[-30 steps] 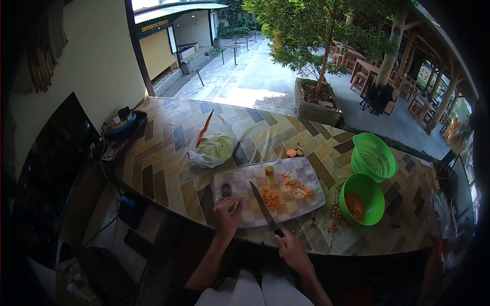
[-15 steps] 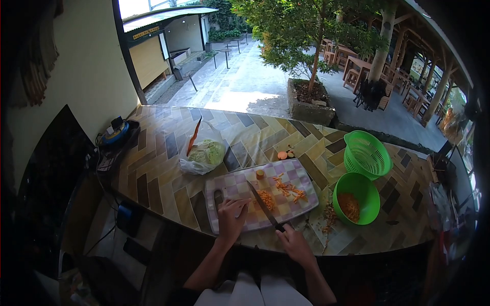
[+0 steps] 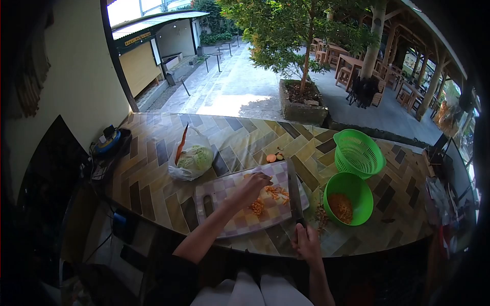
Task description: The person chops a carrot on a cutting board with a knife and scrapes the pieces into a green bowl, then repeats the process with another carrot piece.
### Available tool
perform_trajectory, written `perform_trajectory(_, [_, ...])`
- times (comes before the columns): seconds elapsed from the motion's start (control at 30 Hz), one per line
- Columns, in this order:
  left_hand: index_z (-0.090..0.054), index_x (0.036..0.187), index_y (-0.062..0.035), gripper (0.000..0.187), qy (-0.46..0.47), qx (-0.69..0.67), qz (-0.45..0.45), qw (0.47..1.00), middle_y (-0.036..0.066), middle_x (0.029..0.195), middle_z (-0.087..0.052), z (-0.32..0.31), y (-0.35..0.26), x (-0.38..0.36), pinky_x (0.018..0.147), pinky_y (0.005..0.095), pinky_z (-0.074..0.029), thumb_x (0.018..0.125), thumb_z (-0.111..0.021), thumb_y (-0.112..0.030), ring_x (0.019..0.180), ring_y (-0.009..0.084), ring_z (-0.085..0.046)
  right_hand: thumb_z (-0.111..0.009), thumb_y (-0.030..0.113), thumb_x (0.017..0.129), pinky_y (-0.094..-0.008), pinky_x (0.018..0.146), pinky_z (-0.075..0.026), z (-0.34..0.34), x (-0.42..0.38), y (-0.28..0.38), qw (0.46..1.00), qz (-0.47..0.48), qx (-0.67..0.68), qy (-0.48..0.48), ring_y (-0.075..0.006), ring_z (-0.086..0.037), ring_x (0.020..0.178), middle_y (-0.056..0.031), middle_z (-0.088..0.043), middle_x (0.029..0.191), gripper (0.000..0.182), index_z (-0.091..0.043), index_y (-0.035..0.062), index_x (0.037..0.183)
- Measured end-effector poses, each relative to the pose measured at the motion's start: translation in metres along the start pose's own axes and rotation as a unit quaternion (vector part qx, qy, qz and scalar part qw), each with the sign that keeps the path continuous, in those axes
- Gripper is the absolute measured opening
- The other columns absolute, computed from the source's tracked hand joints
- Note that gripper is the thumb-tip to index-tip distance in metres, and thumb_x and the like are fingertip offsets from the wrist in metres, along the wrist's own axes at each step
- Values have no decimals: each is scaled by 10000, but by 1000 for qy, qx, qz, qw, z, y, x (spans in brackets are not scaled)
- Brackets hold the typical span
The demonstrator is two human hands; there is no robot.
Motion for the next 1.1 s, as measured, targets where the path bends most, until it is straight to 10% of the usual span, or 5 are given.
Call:
perform_trajectory(0.37, [-727, 995, -12, 286, 197, -45, 24, 979, 134, 1037, -658, -36, 41, 30, 873, 373, -527, 758, -591, 69, 1028, 292, -620, -464, 372, 1042, -235, 351, -324, 7, -1, -1, 998, -35, 8, 45, -56, -405, 393, -12, -487, 550, 317, -471, 72, 939])
perform_trajectory(1.1, [-675, 912, -47, 164, 192, 18, -17, 981, 105, 944, -637, -26, 28, 35, 876, 400, -485, 872, -676, -206, 958, 296, -603, -463, 330, 1046, -221, 393, -333, 9, 7, -7, 996, -41, -38, 70, -47, -424, 433, -7, -511, 571, 277, -494, 69, 956])
Point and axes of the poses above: each hand's wrist, its own x-axis towards the middle knuckle, its own z-axis out of the back of the hand, y = z × x, the point moved 5 cm from there along x, towards the middle knuckle
